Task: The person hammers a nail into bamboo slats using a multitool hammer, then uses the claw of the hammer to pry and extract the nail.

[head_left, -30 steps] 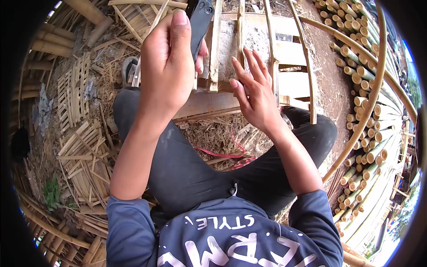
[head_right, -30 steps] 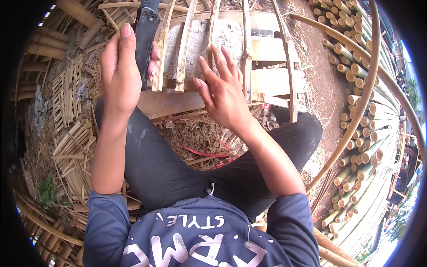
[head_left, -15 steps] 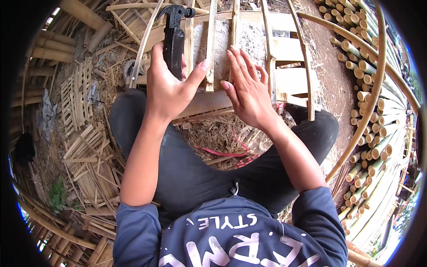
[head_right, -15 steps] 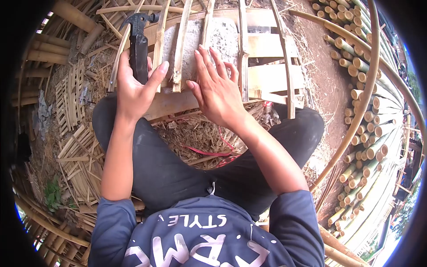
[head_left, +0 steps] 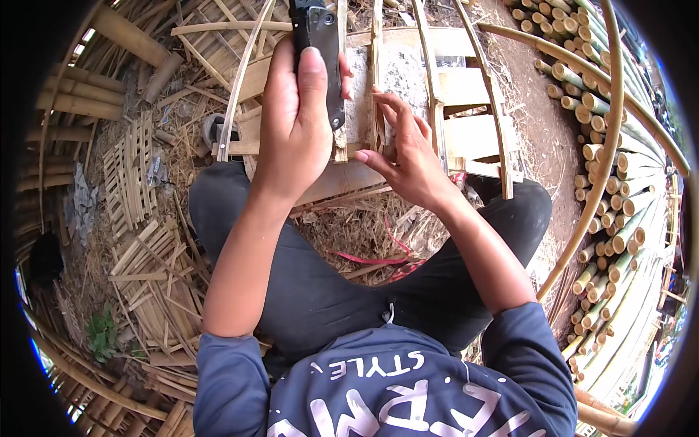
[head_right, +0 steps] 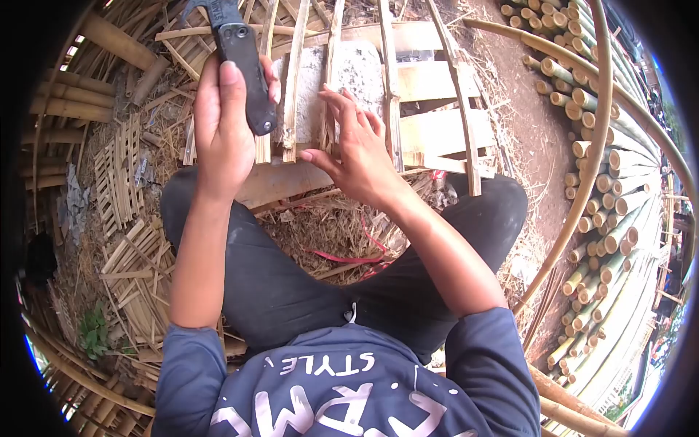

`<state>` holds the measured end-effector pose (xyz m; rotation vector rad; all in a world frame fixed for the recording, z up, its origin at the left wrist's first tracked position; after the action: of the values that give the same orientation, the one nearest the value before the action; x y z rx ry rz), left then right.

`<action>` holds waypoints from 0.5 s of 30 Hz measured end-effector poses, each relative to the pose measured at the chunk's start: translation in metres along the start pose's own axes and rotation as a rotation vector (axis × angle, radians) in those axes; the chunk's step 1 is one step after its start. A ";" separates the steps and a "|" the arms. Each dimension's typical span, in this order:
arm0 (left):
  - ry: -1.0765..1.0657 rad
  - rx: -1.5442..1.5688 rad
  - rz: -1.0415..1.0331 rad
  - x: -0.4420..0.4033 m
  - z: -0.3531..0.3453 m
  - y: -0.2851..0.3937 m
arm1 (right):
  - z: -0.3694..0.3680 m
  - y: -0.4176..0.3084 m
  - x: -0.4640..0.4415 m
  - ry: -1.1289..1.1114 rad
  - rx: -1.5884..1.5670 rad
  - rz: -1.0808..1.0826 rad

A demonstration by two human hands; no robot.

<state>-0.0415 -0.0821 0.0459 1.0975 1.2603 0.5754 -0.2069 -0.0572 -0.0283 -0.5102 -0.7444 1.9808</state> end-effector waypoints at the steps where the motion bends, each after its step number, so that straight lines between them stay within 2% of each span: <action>1: -0.032 0.028 0.004 -0.008 0.005 -0.011 | 0.001 -0.001 0.000 -0.003 -0.022 -0.004; 4: -0.057 0.096 0.099 -0.024 0.015 -0.035 | -0.001 0.002 0.000 -0.006 -0.001 0.009; 7: -0.020 0.151 0.048 -0.028 0.014 -0.043 | 0.000 0.002 -0.001 0.008 -0.032 -0.021; 11: -0.049 0.056 0.089 -0.024 0.002 -0.042 | 0.002 0.003 -0.002 0.031 -0.035 -0.009; 15: -0.112 -0.075 0.157 -0.022 -0.012 -0.039 | 0.004 0.004 -0.003 0.004 -0.186 -0.035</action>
<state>-0.0674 -0.1131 0.0224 1.1566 1.0538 0.6650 -0.2099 -0.0622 -0.0279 -0.6067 -0.9337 1.8874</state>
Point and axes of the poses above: each hand's wrist, its own x-axis away from the middle knuckle, its own z-axis out of the back of the hand, y = z × x, the point moved 4 cm from there along -x, towards the middle knuckle, and after that the axes turned 12 degrees about -y, right-handed, at the moved point
